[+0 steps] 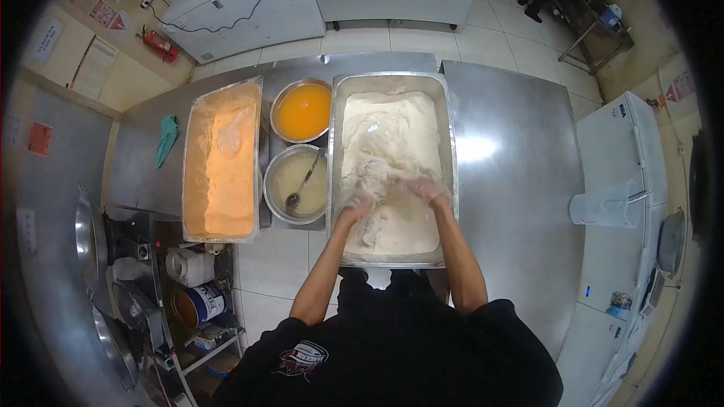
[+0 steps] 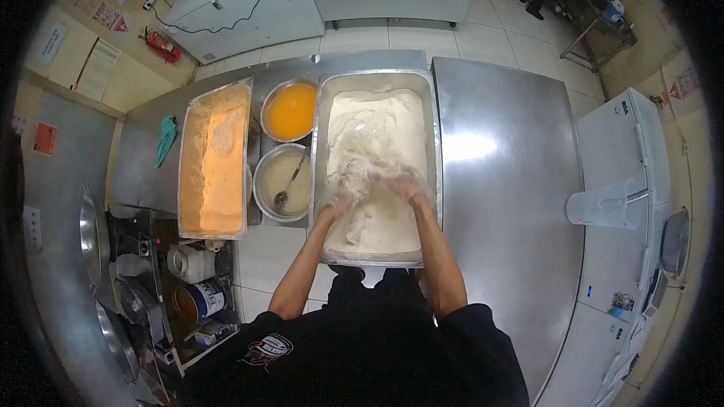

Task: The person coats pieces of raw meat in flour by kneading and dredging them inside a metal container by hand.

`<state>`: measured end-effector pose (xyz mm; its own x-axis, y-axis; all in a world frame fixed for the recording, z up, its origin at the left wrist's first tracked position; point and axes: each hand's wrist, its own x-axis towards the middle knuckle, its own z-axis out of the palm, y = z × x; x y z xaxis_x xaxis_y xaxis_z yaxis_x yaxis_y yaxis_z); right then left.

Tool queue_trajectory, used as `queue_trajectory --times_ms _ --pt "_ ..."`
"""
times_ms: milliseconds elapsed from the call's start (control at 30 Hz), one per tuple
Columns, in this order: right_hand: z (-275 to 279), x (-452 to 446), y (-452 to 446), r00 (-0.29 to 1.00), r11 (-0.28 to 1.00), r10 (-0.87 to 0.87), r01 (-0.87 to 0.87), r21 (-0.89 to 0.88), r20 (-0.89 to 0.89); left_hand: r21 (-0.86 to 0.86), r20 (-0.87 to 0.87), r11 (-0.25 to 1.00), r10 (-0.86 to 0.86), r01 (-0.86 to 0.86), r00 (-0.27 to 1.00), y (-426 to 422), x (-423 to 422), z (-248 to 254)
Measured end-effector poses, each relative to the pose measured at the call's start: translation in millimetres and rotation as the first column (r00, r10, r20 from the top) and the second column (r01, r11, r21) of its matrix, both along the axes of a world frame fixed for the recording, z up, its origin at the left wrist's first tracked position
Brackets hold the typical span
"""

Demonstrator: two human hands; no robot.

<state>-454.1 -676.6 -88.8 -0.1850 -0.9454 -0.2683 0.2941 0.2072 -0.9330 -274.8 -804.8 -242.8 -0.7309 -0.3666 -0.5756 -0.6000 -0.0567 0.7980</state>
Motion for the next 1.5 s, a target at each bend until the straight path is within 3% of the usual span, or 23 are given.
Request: queue_trajectory --times_ms 100,167,233,300,333,400,533,600,633,667,700,733,800,833,900,933,1033,1100,1133,1200,1333,1433,1500 --pt "-94 31 42 0.722 0.833 0.284 0.14 0.535 -0.631 -0.507 0.265 0.811 -0.177 0.293 0.948 44 31 -13" --pt "-156 67 43 0.571 0.623 0.46 0.339 0.705 -0.68 -0.523 0.301 0.809 -0.121 0.27 0.946 66 27 -21" --pt "-176 74 28 0.738 0.656 0.405 0.177 0.734 -0.54 -0.312 0.19 0.947 -0.02 0.079 0.982 60 17 -27" --pt "-127 66 12 0.806 0.759 0.053 0.351 0.548 -0.59 0.078 0.029 0.985 0.15 -0.152 0.988 43 11 -22" --pt "-130 53 8 0.806 0.759 0.058 0.348 0.55 -0.589 0.2 -0.001 0.957 0.212 -0.208 0.977 36 9 -18" --pt "-134 31 14 0.912 0.964 -0.094 0.183 0.191 -0.398 0.257 -0.031 0.94 0.241 -0.226 0.97 27 14 -11" --pt "-147 10 63 0.93 0.999 -0.045 0.047 -0.003 -0.364 -0.167 0.079 0.983 -0.063 0.075 0.995 36 48 -10" --pt "-232 23 99 0.938 0.988 -0.086 0.038 -0.147 -0.335 -0.37 0.2 0.906 -0.139 0.206 0.97 60 50 -16" --pt "-302 26 114 0.965 0.878 -0.144 0.024 -0.477 -0.218 -0.411 0.23 0.885 -0.133 0.221 0.964 67 43 -20" --pt "-266 61 96 0.949 0.949 -0.302 0.291 -0.121 -0.093 -0.351 0.19 0.925 -0.082 0.146 0.978 72 31 -27" --pt "-250 71 77 0.88 0.919 -0.197 0.319 0.231 -0.432 -0.253 0.139 0.966 -0.024 0.059 0.99 70 21 -32" --pt "-239 65 60 0.705 0.845 0.165 0.261 0.468 -0.69 -0.06 0.053 0.995 0.078 -0.074 0.996 62 13 -31" --pt "-208 47 33 0.483 0.8 0.329 0.314 0.511 -0.812 0.161 -0.045 0.961 0.236 -0.226 0.971 44 9 -18" --pt "-192 33 24 0.416 0.817 0.212 0.422 0.394 -0.885 0.178 -0.084 0.95 0.276 -0.258 0.958 37 12 -8" --pt "-170 -1 -5 0.307 0.817 -0.09 0.567 0.106 -0.948 -0.394 -0.281 0.897 0.092 -0.202 0.955 35 20 13" --pt "-163 -23 -26 0.298 0.828 -0.153 0.559 0.042 -0.942 -0.713 -0.369 0.649 -0.024 -0.266 0.929 38 25 25" --pt "-156 -78 -99 0.332 0.895 -0.045 0.433 0.11 -0.942 -0.725 0.27 0.591 -0.23 0.355 0.935 52 51 103" --pt "-162 -93 -151 0.358 0.923 0.086 0.324 0.209 -0.93 -0.776 -0.16 0.623 -0.04 -0.1 0.986 75 75 88" --pt "-166 -95 -172 0.371 0.932 0.135 0.267 0.245 -0.919 -0.862 -0.036 0.506 -0.004 -0.029 0.999 87 74 105" --pt "-171 -89 -200 0.427 0.957 0.187 0.125 0.263 -0.884 -0.77 -0.306 0.583 0.023 -0.261 0.952 81 75 120" --pt "-177 -68 -187 0.571 0.965 0.214 -0.25 0.08 -0.793 -0.775 -0.341 0.542 0.074 -0.324 0.937 79 71 124" --pt "-241 -49 -151 0.654 0.87 0.208 -0.463 -0.168 -0.727 -0.572 -0.312 0.689 0.319 -0.445 0.895 88 65 110" --pt "-186 -28 -126 0.428 0.829 0.45 -0.528 0.187 -0.784 -0.651 -0.197 0.685 0.262 -0.326 0.945 77 58 103"
